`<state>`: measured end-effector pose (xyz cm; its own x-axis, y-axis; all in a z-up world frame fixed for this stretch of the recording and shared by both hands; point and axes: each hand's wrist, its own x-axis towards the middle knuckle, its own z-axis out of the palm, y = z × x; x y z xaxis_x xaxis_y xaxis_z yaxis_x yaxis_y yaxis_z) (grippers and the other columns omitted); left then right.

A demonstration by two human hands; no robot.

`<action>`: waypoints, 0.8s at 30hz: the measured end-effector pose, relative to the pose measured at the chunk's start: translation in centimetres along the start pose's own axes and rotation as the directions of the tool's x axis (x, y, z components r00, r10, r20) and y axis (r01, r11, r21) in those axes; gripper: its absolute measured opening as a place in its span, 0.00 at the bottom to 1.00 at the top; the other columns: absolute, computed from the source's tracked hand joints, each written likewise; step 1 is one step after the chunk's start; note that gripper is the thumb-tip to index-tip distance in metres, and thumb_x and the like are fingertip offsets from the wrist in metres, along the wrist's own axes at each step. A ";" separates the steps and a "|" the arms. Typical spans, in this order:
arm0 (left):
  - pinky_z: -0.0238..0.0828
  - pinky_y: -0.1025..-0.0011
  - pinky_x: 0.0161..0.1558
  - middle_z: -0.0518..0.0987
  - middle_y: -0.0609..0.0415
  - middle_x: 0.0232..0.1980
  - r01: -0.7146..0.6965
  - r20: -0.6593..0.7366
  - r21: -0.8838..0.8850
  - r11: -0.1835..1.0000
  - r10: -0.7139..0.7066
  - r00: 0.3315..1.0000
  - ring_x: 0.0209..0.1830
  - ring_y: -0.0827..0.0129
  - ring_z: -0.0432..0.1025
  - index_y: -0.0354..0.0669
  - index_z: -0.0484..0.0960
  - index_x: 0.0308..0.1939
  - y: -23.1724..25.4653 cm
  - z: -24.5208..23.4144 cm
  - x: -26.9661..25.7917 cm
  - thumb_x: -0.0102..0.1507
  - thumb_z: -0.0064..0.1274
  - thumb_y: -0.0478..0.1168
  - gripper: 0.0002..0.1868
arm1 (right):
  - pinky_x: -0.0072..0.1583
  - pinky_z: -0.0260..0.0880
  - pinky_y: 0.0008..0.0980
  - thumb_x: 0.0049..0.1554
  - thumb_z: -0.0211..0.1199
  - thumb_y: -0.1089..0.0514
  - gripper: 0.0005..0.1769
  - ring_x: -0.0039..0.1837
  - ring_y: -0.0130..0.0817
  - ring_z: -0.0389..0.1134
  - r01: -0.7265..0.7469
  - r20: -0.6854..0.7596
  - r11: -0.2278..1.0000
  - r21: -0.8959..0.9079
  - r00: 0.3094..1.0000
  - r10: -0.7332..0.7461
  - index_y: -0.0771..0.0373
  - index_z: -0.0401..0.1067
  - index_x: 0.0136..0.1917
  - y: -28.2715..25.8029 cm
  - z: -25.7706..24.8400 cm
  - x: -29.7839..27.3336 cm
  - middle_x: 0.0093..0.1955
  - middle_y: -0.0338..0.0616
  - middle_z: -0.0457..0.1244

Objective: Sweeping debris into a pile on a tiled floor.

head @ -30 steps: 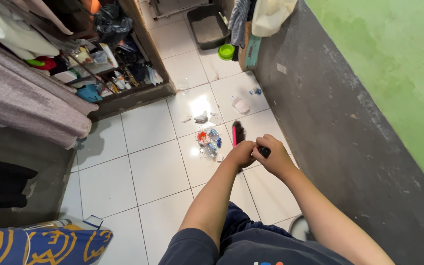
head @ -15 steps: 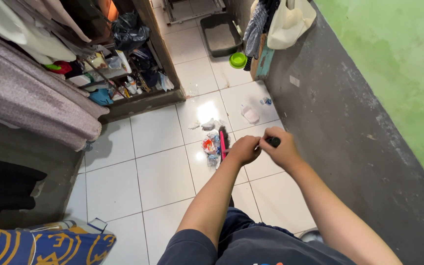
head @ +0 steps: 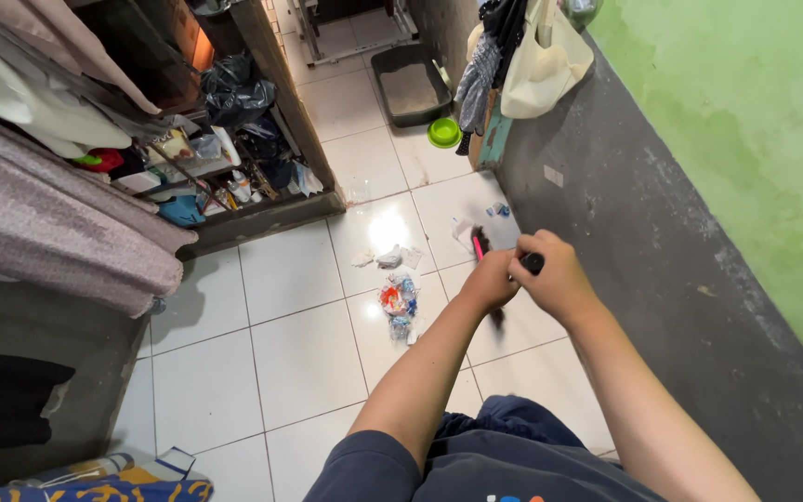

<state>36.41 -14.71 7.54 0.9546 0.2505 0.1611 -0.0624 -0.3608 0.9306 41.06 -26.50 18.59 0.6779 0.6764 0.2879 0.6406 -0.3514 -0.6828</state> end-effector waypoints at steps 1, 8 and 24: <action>0.74 0.60 0.48 0.83 0.40 0.42 0.000 -0.008 -0.001 1.000 0.000 1.000 0.46 0.46 0.77 0.40 0.81 0.46 -1.2 0.4 0.3 0.57 0.50 0.30 0.14 | 0.46 0.66 0.40 0.50 0.67 0.61 0.08 0.41 0.49 0.64 0.006 0.005 1.000 -0.001 1.000 -0.006 0.66 0.71 0.40 0.7 0.5 0.2 0.39 0.52 0.62; 0.74 0.60 0.51 0.83 0.38 0.45 0.077 -0.092 0.010 0.997 -0.076 0.993 0.49 0.44 0.77 0.39 0.81 0.48 -6.4 1.6 1.5 0.60 0.47 0.29 0.14 | 0.49 0.68 0.42 0.50 0.67 0.60 0.08 0.44 0.52 0.66 0.030 0.135 0.998 0.056 0.990 -0.037 0.65 0.72 0.41 5.8 3.5 2.1 0.42 0.53 0.63; 0.72 0.53 0.46 0.80 0.40 0.39 0.230 -0.281 0.360 0.904 -0.129 0.951 0.44 0.44 0.76 0.39 0.77 0.40 -6.0 1.9 5.3 0.60 0.56 0.36 0.08 | 0.47 0.66 0.36 0.49 0.67 0.65 0.07 0.41 0.42 0.64 0.163 0.305 0.939 0.302 0.917 -0.257 0.67 0.69 0.37 11.1 1.0 9.3 0.37 0.48 0.63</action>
<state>42.43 -12.95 2.23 0.8339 0.5375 0.1254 0.2676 -0.5924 0.7599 54.12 -23.43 13.06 0.3476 0.9078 0.2347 0.6033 -0.0248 -0.7972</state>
